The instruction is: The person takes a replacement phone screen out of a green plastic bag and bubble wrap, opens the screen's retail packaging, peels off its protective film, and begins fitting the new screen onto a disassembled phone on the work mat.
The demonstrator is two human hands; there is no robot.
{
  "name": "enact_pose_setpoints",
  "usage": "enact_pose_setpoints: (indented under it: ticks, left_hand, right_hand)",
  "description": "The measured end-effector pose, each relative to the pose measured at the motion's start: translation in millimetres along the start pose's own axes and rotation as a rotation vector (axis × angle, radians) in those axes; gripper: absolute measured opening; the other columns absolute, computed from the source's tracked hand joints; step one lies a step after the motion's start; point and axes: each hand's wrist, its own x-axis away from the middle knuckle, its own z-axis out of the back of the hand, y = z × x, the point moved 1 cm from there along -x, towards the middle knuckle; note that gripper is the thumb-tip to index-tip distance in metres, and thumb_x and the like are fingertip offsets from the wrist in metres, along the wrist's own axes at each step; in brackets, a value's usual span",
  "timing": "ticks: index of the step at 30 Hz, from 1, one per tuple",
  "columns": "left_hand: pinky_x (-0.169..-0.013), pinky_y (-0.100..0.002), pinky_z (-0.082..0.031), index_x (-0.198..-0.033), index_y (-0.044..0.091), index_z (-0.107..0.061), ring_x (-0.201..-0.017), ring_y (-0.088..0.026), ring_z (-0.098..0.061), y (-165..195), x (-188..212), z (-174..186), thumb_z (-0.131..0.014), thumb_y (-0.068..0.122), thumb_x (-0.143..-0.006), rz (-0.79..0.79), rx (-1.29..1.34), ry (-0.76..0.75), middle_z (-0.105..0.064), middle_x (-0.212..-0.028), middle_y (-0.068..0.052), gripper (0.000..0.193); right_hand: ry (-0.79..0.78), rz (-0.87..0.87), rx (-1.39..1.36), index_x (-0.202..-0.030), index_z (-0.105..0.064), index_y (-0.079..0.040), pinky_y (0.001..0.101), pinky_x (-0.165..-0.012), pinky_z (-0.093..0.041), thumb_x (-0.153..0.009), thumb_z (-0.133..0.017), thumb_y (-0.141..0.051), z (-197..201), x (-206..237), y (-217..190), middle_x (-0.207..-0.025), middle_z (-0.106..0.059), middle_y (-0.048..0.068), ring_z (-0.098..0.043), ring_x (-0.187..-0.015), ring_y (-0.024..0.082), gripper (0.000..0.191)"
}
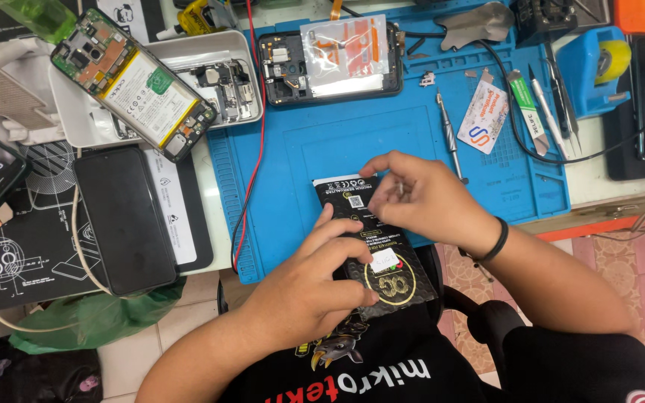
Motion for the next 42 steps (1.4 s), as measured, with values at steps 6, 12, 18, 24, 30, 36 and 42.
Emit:
enact_pose_setpoints:
  ticks: [6, 12, 18, 24, 30, 36, 42]
  left_hand:
    - [-0.126, -0.067, -0.029, -0.091, 0.018, -0.073, -0.136, -0.039, -0.052, -2.8, 2.3, -2.5, -0.081, 0.008, -0.079, -0.009, -0.012, -0.015, -0.060, -0.117, -0.008, 0.018]
    - [-0.126, -0.066, -0.031, -0.091, 0.018, -0.072, -0.136, -0.040, -0.054, -3.6, 3.5, -2.3, -0.080, 0.007, -0.081, 0.006, 0.004, 0.002, -0.060, -0.117, -0.008, 0.017]
    - [-0.125, -0.067, -0.031, -0.092, 0.018, -0.073, -0.136, -0.040, -0.054, -3.5, 3.8, -0.8, -0.080, 0.007, -0.081, 0.008, 0.009, 0.001, -0.061, -0.117, -0.007, 0.017]
    - [-0.125, -0.067, -0.031, -0.092, 0.017, -0.073, -0.135, -0.040, -0.054, -3.7, 2.9, -1.4, -0.080, 0.007, -0.081, 0.007, 0.012, -0.001, -0.061, -0.116, -0.007, 0.017]
    - [-0.126, -0.067, -0.030, -0.093, 0.017, -0.073, -0.135, -0.039, -0.054, -4.0, 4.4, -1.7, -0.081, 0.008, -0.081, 0.002, 0.016, 0.008, -0.060, -0.116, -0.007, 0.017]
    - [-0.128, -0.063, -0.031, -0.096, 0.016, -0.073, -0.137, -0.036, -0.057, -12.3, 6.9, -4.5, -0.078, 0.001, -0.077, 0.046, 0.042, 0.088, -0.064, -0.123, -0.007, 0.025]
    - [-0.130, -0.050, -0.040, -0.113, 0.014, -0.070, -0.140, -0.028, -0.062, -26.9, -9.0, 8.4, -0.081, 0.005, -0.086, 0.122, 0.086, 0.279, -0.070, -0.132, -0.002, 0.031]
  right_hand:
    - [0.052, 0.031, 0.238, -0.123, -0.068, -0.007, 0.0224, -0.068, -0.055, -0.075, -0.086, -0.013, 8.2, -2.2, -1.7, -0.095, -0.070, 0.000, -0.064, -0.076, 0.007, 0.052]
    - [0.006, 0.124, 0.165, -0.111, -0.073, -0.004, 0.0231, -0.075, -0.057, -0.080, -0.083, -0.013, 18.8, -3.7, 3.9, -0.102, -0.070, 0.003, -0.067, -0.085, 0.007, 0.034]
    - [0.068, 0.061, 0.159, -0.112, -0.075, -0.007, 0.0251, -0.073, -0.059, -0.093, -0.068, -0.012, 22.6, -0.4, 2.2, -0.095, -0.076, 0.001, -0.074, -0.082, 0.010, 0.021]
    - [0.115, 0.356, 0.943, -0.137, -0.065, -0.020, 0.0334, -0.079, -0.057, -0.089, -0.072, -0.008, 12.0, 11.6, -7.7, -0.089, -0.075, 0.005, -0.073, -0.087, 0.020, 0.049]
    - [-0.008, 0.623, 0.960, -0.146, -0.054, -0.014, 0.0418, -0.087, -0.055, -0.080, -0.064, 0.001, 5.2, 33.4, -12.9, -0.113, -0.074, 0.010, -0.069, -0.108, 0.030, 0.068]
    - [0.009, 0.612, 0.817, -0.148, -0.046, -0.001, 0.0433, -0.099, -0.051, -0.078, -0.070, -0.003, 3.6, 49.6, -12.7, -0.136, -0.063, 0.022, -0.063, -0.120, 0.037, 0.075]
    - [0.210, 0.610, 0.711, -0.136, -0.060, -0.005, 0.0397, -0.092, -0.053, -0.067, -0.081, -0.013, 6.6, 44.2, -16.9, -0.134, -0.065, 0.022, -0.068, -0.111, 0.036, 0.072]
